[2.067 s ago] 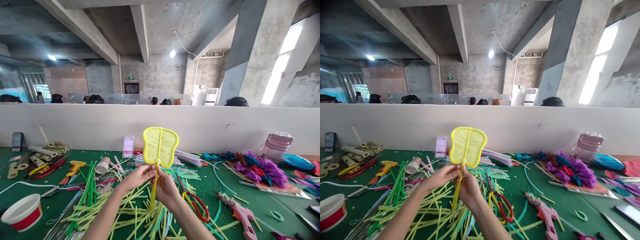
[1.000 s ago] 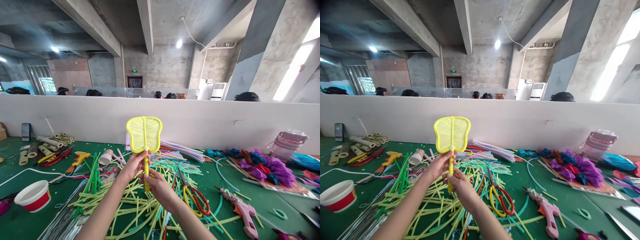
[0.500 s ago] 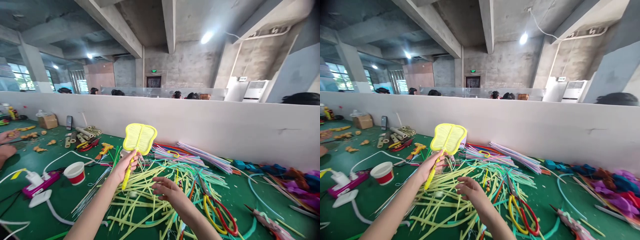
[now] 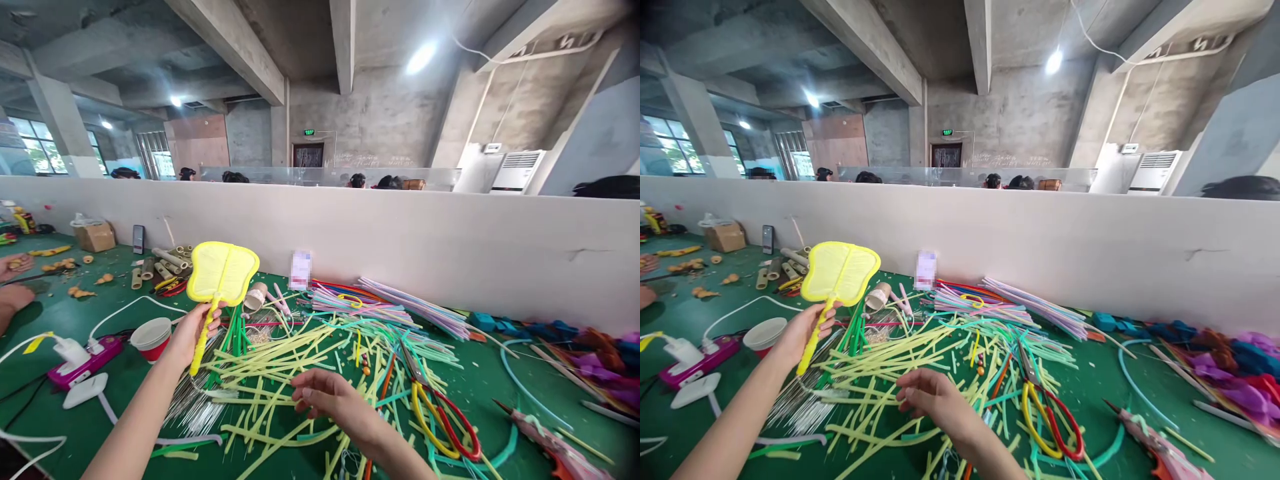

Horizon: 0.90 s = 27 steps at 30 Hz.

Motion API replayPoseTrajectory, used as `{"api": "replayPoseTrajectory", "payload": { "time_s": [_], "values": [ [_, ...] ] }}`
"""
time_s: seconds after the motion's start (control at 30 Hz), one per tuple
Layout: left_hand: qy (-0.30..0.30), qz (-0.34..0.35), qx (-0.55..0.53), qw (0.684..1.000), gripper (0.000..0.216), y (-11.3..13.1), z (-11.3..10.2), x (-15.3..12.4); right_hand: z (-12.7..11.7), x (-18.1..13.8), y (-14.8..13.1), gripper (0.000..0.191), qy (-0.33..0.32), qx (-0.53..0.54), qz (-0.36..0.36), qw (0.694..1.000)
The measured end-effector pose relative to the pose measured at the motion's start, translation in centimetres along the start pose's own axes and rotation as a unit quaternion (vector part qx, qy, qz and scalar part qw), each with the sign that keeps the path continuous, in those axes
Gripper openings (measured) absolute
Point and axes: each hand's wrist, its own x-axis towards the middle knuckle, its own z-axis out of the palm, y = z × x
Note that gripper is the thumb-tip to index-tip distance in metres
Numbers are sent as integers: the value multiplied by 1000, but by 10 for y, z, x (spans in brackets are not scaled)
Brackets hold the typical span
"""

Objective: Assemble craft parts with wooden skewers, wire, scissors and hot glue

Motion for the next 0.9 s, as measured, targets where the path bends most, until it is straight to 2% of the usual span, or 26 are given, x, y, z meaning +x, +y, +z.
{"api": "replayPoseTrajectory", "payload": {
  "time_s": [0.13,0.3,0.6,0.7,0.77,0.87,0.9],
  "values": [
    [10,-21,1,1000,15,-16,-9,15,15,5,23,40,-38,92,33,994],
    [17,-60,14,998,12,-33,-19,25,29,10,39,42,-126,199,76,969],
    [23,-52,14,998,14,-33,-18,18,25,14,58,41,-127,223,87,962],
    [14,-27,15,999,14,-28,-7,5,25,12,51,42,-126,216,86,964],
    [-5,-10,14,1000,16,-25,7,-8,23,8,38,41,-114,201,62,971],
    [-55,-7,16,998,21,-25,40,-33,17,1,5,43,-39,176,-29,983],
    [-95,-18,21,995,23,-28,53,-43,14,-2,-6,46,-5,170,-58,984]
  ]
}}
